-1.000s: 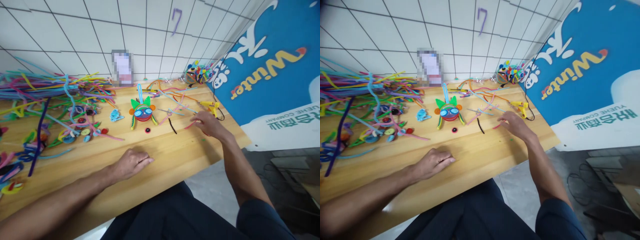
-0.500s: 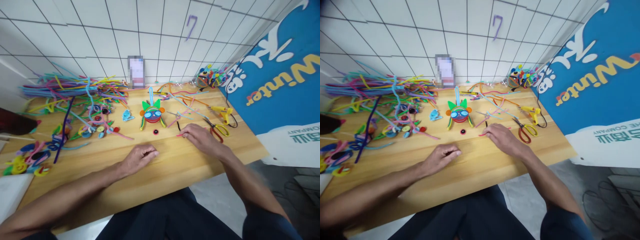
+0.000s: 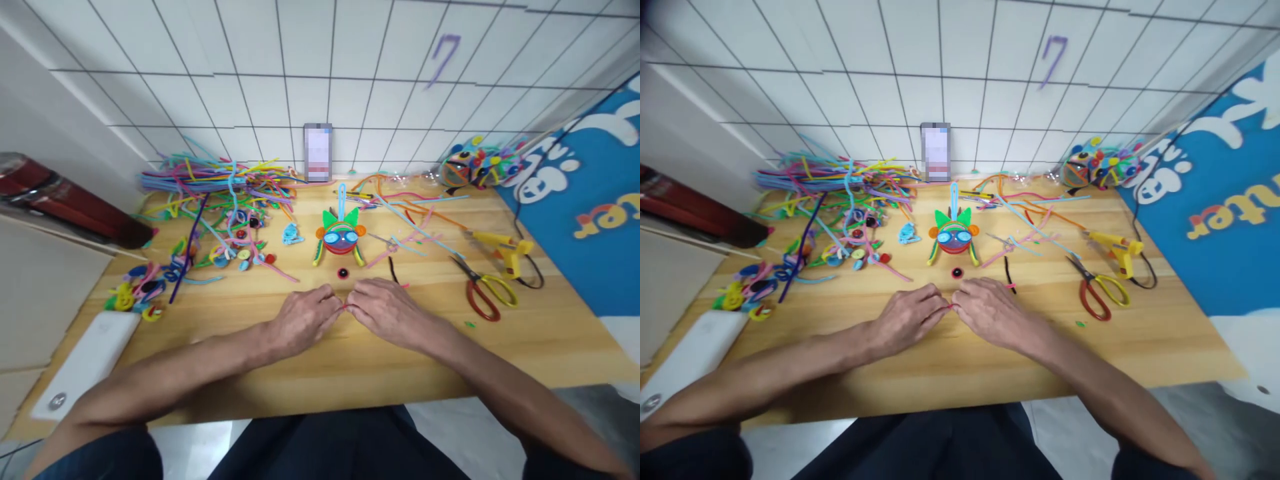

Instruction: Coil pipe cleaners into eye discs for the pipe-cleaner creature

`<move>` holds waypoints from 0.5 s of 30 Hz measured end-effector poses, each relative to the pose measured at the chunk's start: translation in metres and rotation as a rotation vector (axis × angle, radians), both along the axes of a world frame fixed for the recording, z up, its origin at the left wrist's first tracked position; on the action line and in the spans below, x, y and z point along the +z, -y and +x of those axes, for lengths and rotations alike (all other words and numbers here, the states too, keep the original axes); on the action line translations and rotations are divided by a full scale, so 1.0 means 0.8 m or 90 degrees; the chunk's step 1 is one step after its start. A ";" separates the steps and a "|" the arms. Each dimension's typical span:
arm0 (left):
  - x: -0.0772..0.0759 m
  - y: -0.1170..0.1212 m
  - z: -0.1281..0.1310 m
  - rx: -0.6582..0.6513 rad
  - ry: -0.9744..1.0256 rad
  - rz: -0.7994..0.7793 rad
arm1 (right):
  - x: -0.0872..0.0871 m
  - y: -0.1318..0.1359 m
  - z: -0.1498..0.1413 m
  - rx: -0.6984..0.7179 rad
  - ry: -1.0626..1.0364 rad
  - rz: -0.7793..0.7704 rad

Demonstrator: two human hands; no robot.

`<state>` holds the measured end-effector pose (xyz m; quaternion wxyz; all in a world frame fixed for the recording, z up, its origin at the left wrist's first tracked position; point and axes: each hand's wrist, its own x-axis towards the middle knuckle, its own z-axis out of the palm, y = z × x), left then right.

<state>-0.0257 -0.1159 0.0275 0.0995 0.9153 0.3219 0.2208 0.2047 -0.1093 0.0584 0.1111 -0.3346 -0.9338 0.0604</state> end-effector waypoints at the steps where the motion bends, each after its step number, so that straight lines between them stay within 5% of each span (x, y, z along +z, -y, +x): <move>1: -0.001 0.000 0.000 0.007 -0.028 0.002 | -0.002 0.000 -0.003 -0.001 -0.004 0.004; 15: -0.002 -0.009 -0.005 0.054 -0.183 -0.012 | -0.009 -0.003 -0.021 -0.042 -0.033 0.034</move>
